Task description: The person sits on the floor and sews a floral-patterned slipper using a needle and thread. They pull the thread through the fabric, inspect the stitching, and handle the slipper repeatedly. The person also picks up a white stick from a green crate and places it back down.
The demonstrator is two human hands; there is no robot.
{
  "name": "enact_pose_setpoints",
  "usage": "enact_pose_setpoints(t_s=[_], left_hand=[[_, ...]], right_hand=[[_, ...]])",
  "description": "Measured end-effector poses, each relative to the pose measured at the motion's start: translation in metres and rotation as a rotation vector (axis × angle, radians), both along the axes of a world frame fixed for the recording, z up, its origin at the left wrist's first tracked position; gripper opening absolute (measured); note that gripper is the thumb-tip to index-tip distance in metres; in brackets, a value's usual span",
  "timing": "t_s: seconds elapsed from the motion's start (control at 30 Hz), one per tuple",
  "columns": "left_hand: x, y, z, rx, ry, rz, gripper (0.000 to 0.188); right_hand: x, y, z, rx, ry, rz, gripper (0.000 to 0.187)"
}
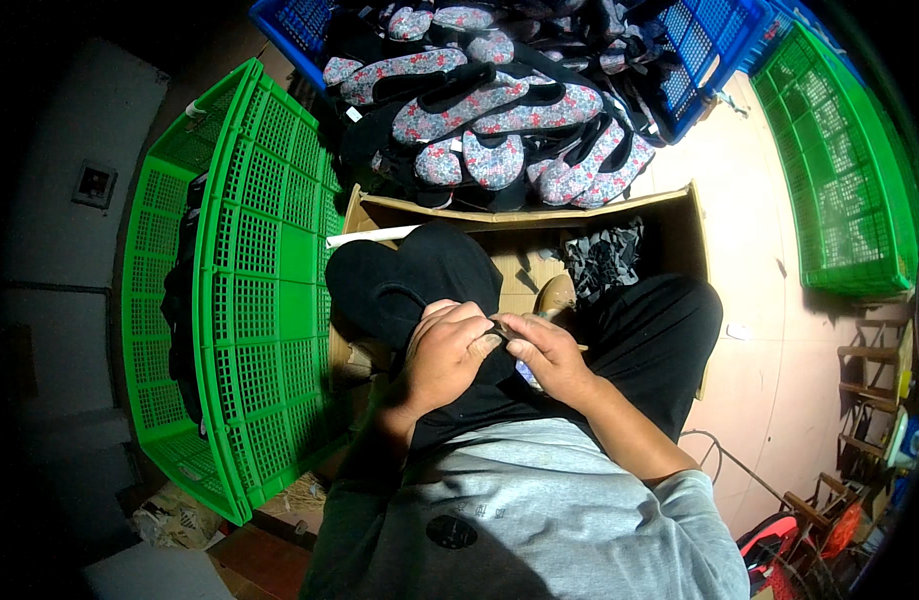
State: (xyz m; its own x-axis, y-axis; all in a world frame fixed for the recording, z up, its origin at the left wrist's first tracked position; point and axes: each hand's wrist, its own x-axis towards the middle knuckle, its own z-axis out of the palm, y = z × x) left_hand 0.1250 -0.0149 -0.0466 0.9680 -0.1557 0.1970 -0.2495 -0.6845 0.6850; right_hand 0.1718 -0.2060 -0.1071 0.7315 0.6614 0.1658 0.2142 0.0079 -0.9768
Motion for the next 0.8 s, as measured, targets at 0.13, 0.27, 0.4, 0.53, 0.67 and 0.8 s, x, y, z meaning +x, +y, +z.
enact_pose_setpoints(t_s=[0.13,0.27,0.4,0.53,0.67,0.8], left_hand=[[0.0007,-0.0001,-0.0005,0.008,0.017,-0.002,0.016],[0.0011,-0.0012,0.0006,0.02,0.029,0.001,0.016],[0.0003,-0.0025,0.003,0.036,0.036,0.016,0.015],[0.0009,-0.0035,0.003,0.046,0.03,0.024,0.015],[0.0016,-0.0047,0.0,0.058,0.016,0.03,0.016],[0.0016,-0.0061,0.0015,0.078,0.025,0.047,0.018]], right_hand=[[-0.0015,0.0005,-0.0014,0.006,0.01,-0.019,0.033],[-0.0018,0.0,0.0001,-0.01,0.004,-0.03,0.032],[-0.0025,0.0005,0.001,-0.017,0.021,-0.035,0.031],[-0.001,0.0,0.0043,-0.045,-0.009,-0.041,0.03],[-0.0007,-0.0013,0.0007,-0.083,0.012,-0.042,0.029],[0.0002,-0.0016,0.0032,-0.112,0.022,-0.042,0.029]])
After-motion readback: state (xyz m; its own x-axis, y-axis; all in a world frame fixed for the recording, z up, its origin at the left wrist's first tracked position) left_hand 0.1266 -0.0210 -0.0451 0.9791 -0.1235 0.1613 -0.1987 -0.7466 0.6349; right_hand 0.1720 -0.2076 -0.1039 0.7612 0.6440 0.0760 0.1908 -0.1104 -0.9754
